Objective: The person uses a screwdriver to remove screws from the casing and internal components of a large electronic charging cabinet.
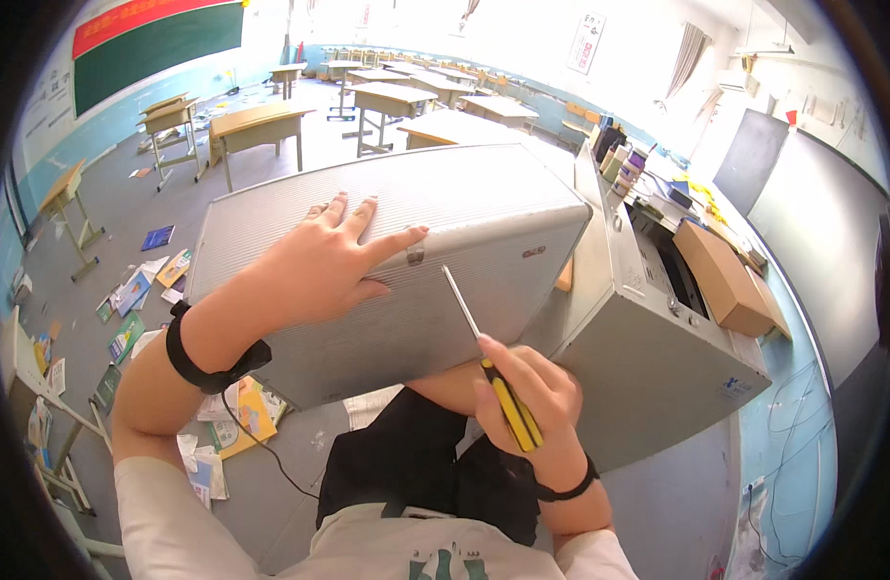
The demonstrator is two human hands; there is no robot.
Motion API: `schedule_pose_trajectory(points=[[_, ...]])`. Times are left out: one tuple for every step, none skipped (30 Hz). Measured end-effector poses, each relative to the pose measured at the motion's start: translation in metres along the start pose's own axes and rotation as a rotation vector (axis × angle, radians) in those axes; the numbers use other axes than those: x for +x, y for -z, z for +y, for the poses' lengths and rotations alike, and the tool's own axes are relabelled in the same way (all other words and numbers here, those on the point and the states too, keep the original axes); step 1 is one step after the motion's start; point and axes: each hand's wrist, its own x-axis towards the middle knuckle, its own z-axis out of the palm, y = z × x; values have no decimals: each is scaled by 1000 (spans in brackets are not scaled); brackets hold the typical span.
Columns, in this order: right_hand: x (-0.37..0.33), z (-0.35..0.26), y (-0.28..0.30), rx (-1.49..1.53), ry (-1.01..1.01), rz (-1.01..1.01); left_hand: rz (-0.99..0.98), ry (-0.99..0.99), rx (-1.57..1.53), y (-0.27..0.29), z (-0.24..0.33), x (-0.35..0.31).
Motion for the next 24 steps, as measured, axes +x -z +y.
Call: schedule_pose_trajectory(points=[[-3, -3, -6, -3, -9, -1, 17, 5, -1, 1, 3, 0], [-8, -4, -14, 78, -54, 68, 31, 11, -3, 0, 4, -1], [-14, -2, -21, 160, -96, 140, 24, 6, -6, -1, 4, -1], [-17, 4, -24, 178, -34, 114, 49, 16, -21, -3, 2, -1], [-19, 5, -23, 180, -45, 115, 73, 25, -36, -5, 1, -1], [-19, 1, -21, 125, -44, 105, 59, 21, -40, -6, 2, -3], [-20, -1, -22, 70, -42, 95, 74, 27, -30, -7, 2, -4], [-24, -1, -27, 115, -49, 110, 89, 32, -19, -9, 2, -6], [-25, -1, -29, 120, -56, 115, 80, 29, -16, -10, 1, -6], [-26, -2, -31, 109, -46, 112, 84, 38, -19, -11, -1, -7], [-26, -3, -33, 99, -34, 111, 88, 48, -20, -12, -3, -8], [-29, -10, -34, 118, -102, 106, 79, 41, -15, -14, -3, -8], [-33, -12, -39, 123, -109, 116, 89, 62, -16, -16, -3, -10], [-38, -12, -45, 154, -135, 173, 101, 84, -16, -16, -3, -11], [-41, -13, -49, 186, -160, 230, 93, 78, -8, -15, 0, -13], [-43, -17, -51, 192, -165, 240, 118, 107, -12, -14, 5, -15], [-44, -22, -52, 207, -189, 257, 145, 136, -17, -13, 10, -17], [-45, -26, -54, 218, -215, 275, 138, 127, -12, -14, 15, -18], [-47, -28, -54, 219, -222, 285, 161, 156, -42, -15, 21, -20], [-48, -29, -54, 203, -225, 279, 183, 183, -73, -15, 26, -21], [-48, -33, -53, 195, -229, 273, 171, 176, -65, -13, 32, -25], [-48, -35, -52, 190, -202, 275, 191, 208, -60, -11, 37, -29], [-48, -40, -50, 194, -212, 286, 210, 239, -56, -10, 41, -31], [-50, -44, -47, 181, -226, 256, 200, 233, -54, -11, 43, -33]])
